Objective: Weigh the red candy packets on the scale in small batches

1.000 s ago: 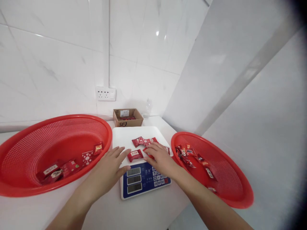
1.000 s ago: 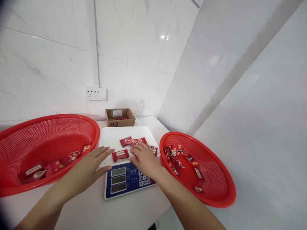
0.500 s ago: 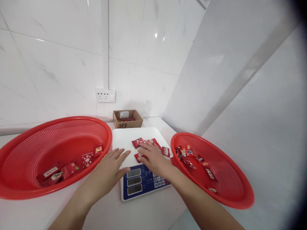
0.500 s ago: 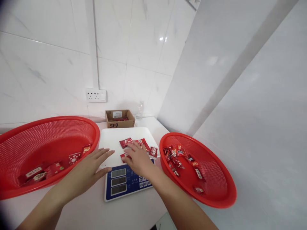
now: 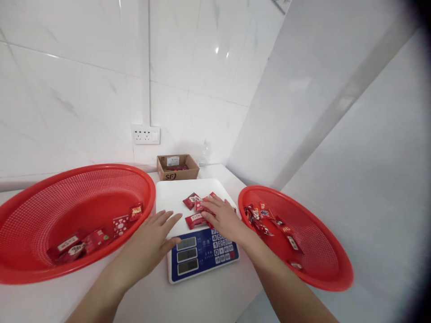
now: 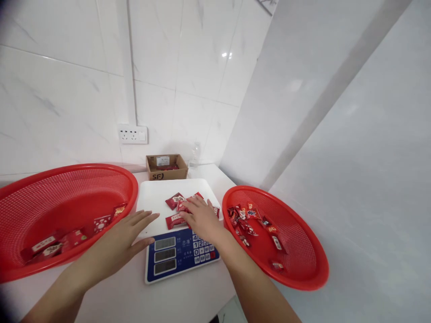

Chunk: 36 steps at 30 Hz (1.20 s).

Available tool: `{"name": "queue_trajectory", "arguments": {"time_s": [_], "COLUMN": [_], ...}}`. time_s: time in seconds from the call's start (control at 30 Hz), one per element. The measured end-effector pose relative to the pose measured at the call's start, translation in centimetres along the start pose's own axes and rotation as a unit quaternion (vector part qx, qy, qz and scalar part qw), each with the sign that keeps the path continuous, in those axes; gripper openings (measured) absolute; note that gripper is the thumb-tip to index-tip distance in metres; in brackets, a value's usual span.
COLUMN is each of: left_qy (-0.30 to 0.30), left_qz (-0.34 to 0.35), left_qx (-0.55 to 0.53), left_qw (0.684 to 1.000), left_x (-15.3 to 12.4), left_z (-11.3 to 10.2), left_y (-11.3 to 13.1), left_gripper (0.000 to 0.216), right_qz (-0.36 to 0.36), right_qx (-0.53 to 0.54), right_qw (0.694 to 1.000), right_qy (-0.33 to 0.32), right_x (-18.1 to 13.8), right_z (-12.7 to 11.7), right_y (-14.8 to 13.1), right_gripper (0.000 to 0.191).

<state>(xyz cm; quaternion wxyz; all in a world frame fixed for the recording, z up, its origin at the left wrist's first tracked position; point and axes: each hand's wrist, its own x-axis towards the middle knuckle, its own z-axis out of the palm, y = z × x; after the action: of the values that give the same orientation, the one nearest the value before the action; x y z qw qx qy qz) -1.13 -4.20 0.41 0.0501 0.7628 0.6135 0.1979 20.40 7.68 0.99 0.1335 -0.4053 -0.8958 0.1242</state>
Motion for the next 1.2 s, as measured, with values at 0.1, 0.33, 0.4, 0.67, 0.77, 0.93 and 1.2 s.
{"name": "queue_trajectory", "arguments": {"time_s": [0.1,0.33,0.4,0.67,0.77,0.93,1.2], "left_qy": [0.006,-0.002,0.001,-0.011,-0.025,-0.032,-0.051], "left_qz": [-0.001,0.002,0.004,-0.001,-0.003,-0.009,-0.010], "left_qx": [-0.002,-0.002,0.000,-0.006,-0.003,-0.010,-0.032], "left_qw": [1.000,1.000,1.000,1.000,1.000,0.999,0.998], "left_x": [0.0,0.0,-0.1,-0.3,-0.3,-0.3,-0.4], "left_z": [0.2,0.5,0.5,0.3,0.2,0.1,-0.1], "left_y": [-0.1,-0.3,-0.3,-0.2,-0.1,-0.1,0.0], "left_gripper": [0.046,0.046,0.046,0.046,0.046,0.047,0.046], "right_qz": [0.081,0.119,0.116,0.102,0.097,0.091,0.102], "right_qx": [-0.006,-0.076,-0.059,-0.033,-0.027,-0.012,-0.001], "right_qw": [0.996,0.990,0.991,0.993,0.994,0.996,0.995], "right_qy": [0.042,0.019,0.011,-0.038,-0.036,0.000,-0.001], "right_x": [-1.6,-3.2,-3.1,-2.3,-2.3,-2.2,-1.8], "right_z": [-0.6,0.6,0.7,0.7,0.6,0.8,1.2], "right_y": [1.6,1.9,1.3,0.6,0.5,0.4,0.8], "right_gripper": [0.045,0.049,0.052,0.060,0.057,0.054,0.050]}}
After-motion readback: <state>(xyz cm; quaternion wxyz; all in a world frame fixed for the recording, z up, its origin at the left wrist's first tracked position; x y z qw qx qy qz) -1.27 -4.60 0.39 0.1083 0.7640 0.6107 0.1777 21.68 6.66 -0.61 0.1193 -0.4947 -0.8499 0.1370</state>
